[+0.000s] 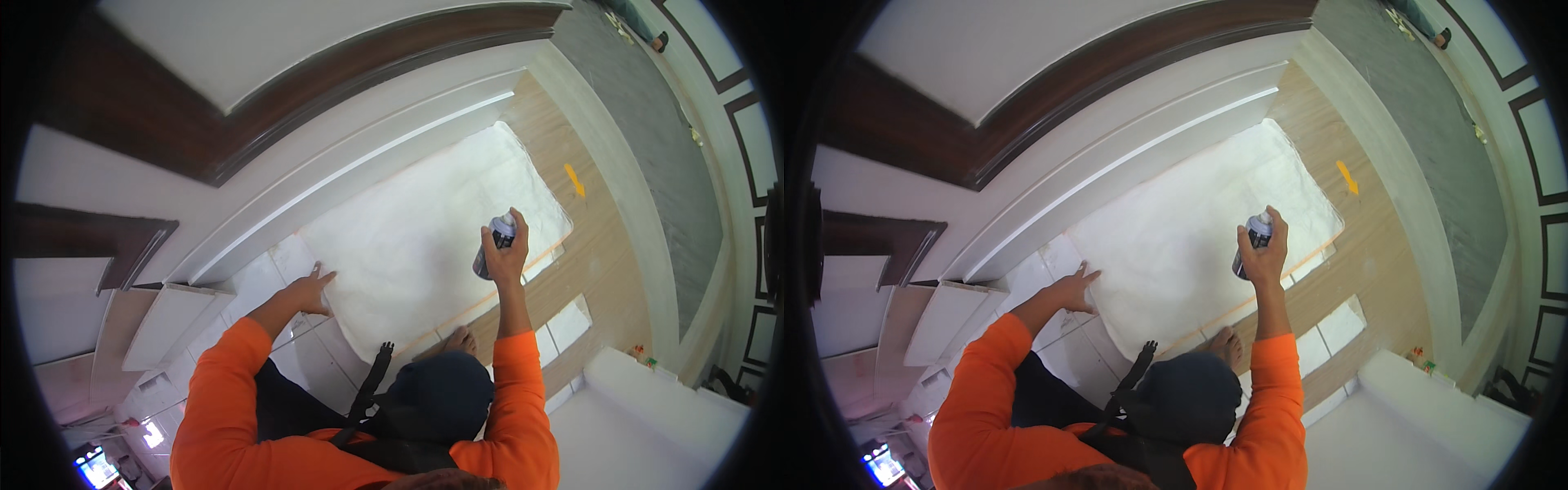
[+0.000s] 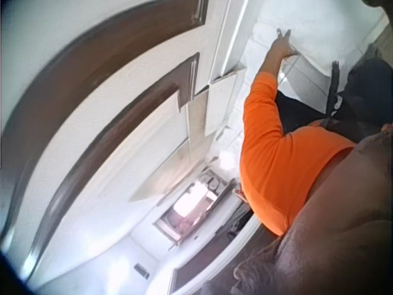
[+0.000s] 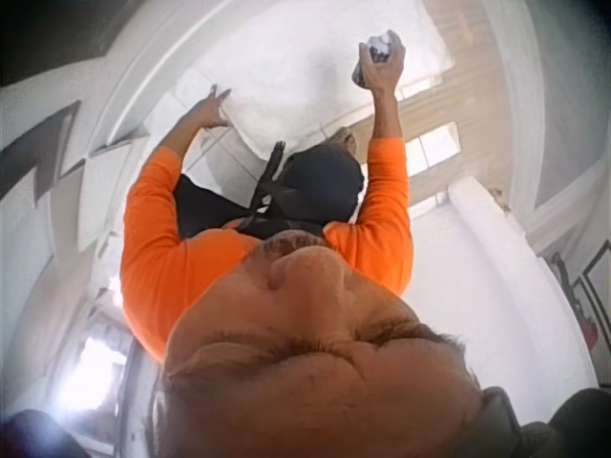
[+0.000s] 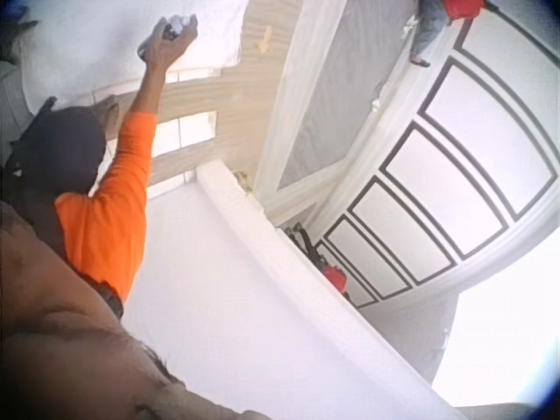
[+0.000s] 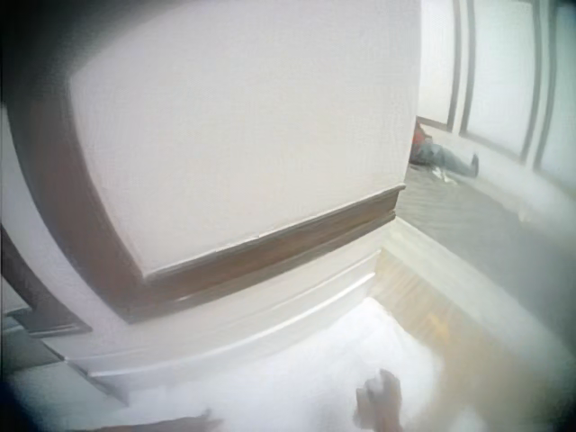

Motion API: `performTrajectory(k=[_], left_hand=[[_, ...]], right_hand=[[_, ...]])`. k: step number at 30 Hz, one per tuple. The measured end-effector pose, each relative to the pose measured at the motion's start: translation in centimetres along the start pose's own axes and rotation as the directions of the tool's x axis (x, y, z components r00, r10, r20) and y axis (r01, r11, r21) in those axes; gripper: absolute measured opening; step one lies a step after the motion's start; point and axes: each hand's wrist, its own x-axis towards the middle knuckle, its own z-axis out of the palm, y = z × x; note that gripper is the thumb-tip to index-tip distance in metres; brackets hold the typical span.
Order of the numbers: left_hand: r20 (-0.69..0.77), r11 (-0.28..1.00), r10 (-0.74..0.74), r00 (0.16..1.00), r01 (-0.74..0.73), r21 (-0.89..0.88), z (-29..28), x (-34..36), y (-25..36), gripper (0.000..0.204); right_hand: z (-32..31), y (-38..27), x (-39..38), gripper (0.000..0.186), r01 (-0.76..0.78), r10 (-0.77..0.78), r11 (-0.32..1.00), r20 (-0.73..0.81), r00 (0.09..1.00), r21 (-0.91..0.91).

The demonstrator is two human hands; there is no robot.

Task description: The person retrieves a white drop cloth and places it on the floor near a wall. Then, using a spray can, the person applies white paint to the lower wall trim and adjacent floor area. The person moves along the wall to cover additional sections before walking away.

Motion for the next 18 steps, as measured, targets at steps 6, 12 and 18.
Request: performTrajectory(k=[6,12,18], left_hand=[[0.021,0.988,-0.074,0.997,0.07,0.138,2.0,-0.3,-0.2,0.124],[0.004,0.971,-0.12,0.993,0.116,0.207,2.3,-0.6,-0.4,0.123],[0.014,0.981,-0.095,0.995,0.091,0.172,2.8,-0.4,-3.1,0.121]], right_hand=[[-0.6,-11.9,-6.5,0.066,-0.099,0.099,0.994,0.008,0.995,0.048],[0.2,-22.8,-12.2,0.065,-0.023,0.027,0.994,0.041,0.999,-0.104],[3.2,-26.1,-15.4,0.063,0.027,0.026,0.966,0.204,0.979,-0.255]])
